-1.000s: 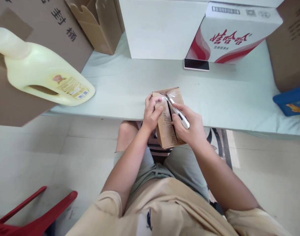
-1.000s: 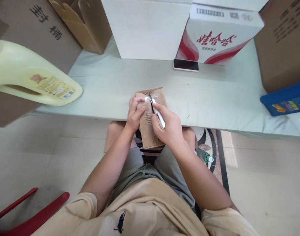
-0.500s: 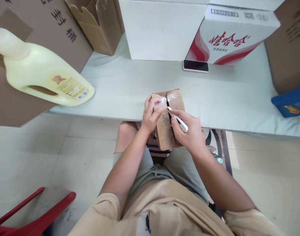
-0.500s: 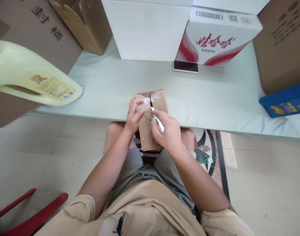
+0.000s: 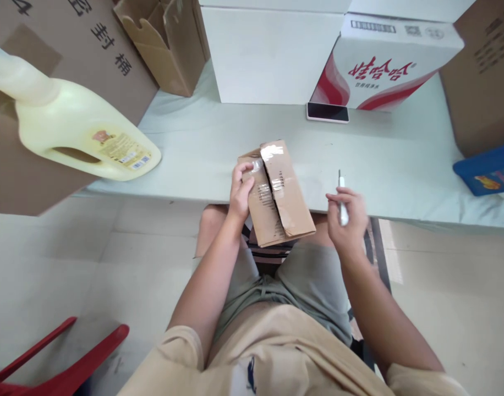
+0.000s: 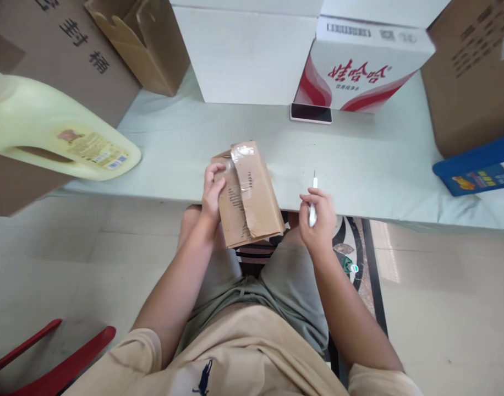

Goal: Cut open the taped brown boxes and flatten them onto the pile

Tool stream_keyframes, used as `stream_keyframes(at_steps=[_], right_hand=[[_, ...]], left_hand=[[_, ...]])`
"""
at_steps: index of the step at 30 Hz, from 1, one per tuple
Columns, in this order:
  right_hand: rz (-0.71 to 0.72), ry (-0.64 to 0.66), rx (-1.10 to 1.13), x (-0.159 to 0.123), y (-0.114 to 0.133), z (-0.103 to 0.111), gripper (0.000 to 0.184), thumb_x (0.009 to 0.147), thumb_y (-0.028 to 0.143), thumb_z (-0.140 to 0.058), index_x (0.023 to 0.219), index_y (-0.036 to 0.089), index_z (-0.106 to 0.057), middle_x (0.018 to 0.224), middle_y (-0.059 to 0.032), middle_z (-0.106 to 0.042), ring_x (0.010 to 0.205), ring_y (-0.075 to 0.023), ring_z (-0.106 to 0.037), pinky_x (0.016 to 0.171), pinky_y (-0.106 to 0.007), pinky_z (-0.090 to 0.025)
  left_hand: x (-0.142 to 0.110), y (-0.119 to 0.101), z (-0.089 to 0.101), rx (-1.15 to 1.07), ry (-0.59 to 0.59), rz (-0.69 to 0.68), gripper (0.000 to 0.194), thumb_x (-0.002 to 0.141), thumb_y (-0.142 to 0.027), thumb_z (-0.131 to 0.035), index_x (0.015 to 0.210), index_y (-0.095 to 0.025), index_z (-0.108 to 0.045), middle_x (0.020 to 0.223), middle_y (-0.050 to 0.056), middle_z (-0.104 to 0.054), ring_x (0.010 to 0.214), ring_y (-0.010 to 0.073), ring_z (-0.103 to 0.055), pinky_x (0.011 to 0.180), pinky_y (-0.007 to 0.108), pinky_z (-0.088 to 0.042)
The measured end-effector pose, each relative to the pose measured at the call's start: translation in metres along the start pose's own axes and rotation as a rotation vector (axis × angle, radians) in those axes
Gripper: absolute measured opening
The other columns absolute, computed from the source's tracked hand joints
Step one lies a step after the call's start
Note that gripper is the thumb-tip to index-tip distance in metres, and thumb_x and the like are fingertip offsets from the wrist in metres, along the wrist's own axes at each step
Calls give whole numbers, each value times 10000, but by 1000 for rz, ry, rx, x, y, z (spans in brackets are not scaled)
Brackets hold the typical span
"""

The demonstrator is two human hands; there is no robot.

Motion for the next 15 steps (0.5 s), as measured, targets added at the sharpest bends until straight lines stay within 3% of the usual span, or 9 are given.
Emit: stream_keyframes(at_steps=[4,7,11,15], right_hand=[[-98,275,-195,-10,-58,-34,283,837,357,-648,1078,208,-649,1427,-197,-611,1329,-361,-621,1150,-598,-491],[-159,454,-215,-16,-77,-50,412,847,339,-633,1231,189,-661,1633,-202,-447,1487,-394,-489,1215,-615,-421],[-151,462,-173,-14,-78,-52,462,867,311,-586,1300,196,-695,1675,-162,-415,1625,-434,-224,1267,-718,-260],[-122,411,-76,-12,-72,-52,518,896,344,-556,1391,227,-656,1585,-131,-549,1594,-375,-338,1282,-675,-277]], left_hand=[[-11,12,17,-190,-122,158,523,813,-654,-682,1172,-303,-534,1289,58,-617,1214,256,-617,1053,413,-527],[-24,27,25,-210,-166,302,506,876,-631,-644,1241,-301,-527,1302,84,-635,1190,254,-645,962,405,-569],[-35,43,34,-212,-223,430,475,864,-599,-650,1222,-289,-607,1374,106,-636,1183,274,-652,802,359,-596],[-43,41,37,-189,-257,440,483,864,-644,-614,1152,-259,-670,1416,114,-628,1248,265,-620,844,333,-575]])
Point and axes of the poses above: each hand's wrist, its own x-axis towards the middle knuckle, its own z-axis out of the back of the hand, y = z × x, the point moved 7 cm from there along x, towards the middle knuckle
